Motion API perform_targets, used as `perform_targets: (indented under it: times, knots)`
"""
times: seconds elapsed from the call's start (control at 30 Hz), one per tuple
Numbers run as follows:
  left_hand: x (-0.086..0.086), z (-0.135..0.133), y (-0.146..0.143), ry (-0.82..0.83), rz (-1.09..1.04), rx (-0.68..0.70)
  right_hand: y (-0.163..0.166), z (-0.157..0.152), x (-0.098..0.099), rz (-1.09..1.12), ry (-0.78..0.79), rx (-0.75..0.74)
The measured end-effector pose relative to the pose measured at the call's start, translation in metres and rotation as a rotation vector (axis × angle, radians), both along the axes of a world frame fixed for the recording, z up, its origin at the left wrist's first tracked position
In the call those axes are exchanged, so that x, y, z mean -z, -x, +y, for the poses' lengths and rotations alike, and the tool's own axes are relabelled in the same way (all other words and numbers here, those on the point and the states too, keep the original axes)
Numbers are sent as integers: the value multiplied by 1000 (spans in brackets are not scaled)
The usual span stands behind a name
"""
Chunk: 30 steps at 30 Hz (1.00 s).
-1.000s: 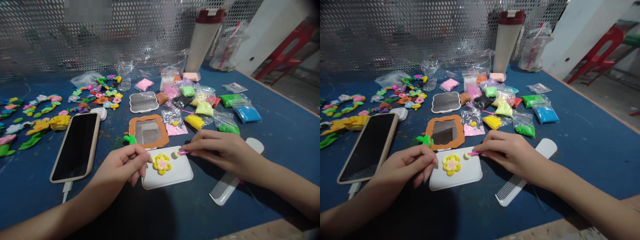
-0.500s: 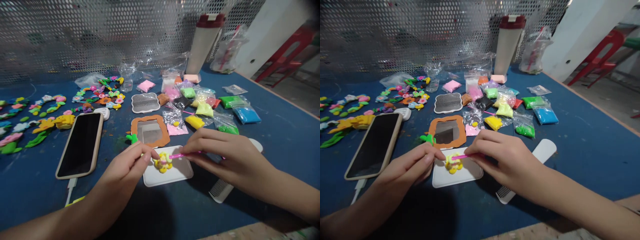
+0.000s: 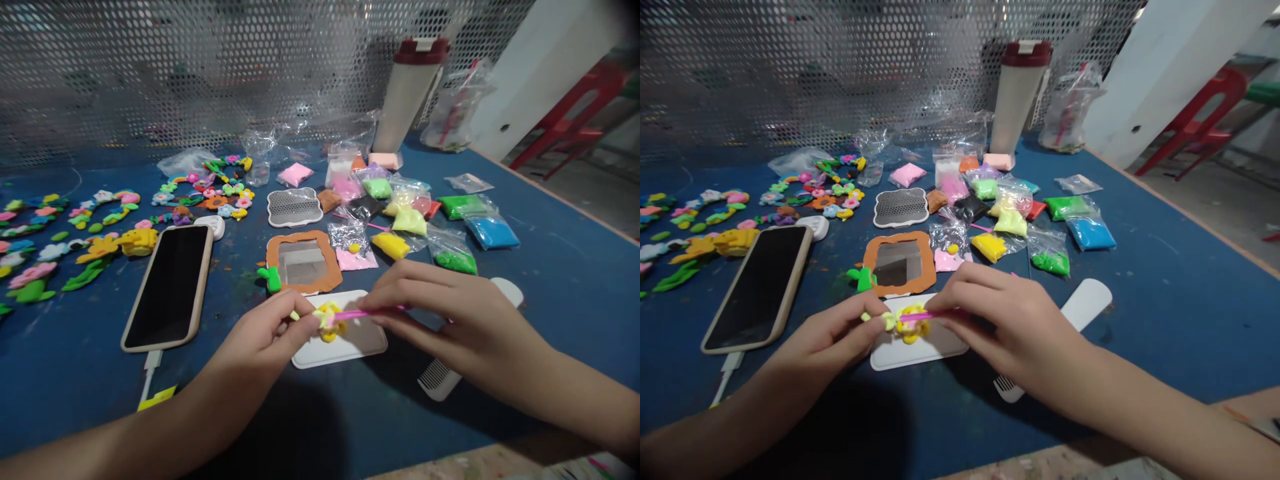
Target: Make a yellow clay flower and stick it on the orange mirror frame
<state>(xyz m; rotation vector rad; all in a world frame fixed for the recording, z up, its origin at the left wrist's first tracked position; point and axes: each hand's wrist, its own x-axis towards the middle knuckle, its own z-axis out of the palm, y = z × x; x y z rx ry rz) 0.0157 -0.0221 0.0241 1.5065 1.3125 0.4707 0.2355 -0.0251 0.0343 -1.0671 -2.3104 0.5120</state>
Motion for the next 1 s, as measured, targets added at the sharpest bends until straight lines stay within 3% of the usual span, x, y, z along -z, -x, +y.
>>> perform_targets:
  times: [0.17,0.3,0.47,0.57,0.67,1.0]
  knots:
    - [5,1,6,147,-15,-8,-34,-1,10,-96,-12,146]
    - [6,2,5,248,-52,12,-48,1,23,-230,83,131]
    - [5,4,2,264,-132,-5,-18,7,14,-166,40,42]
    - [6,5,4,286,-162,4,9,10,7,-162,103,-107]
    - [7,6,6,286,-188,34,25,13,6,-193,139,-151]
    - [2,13,11,248,-198,28,28,20,20,-161,176,-169]
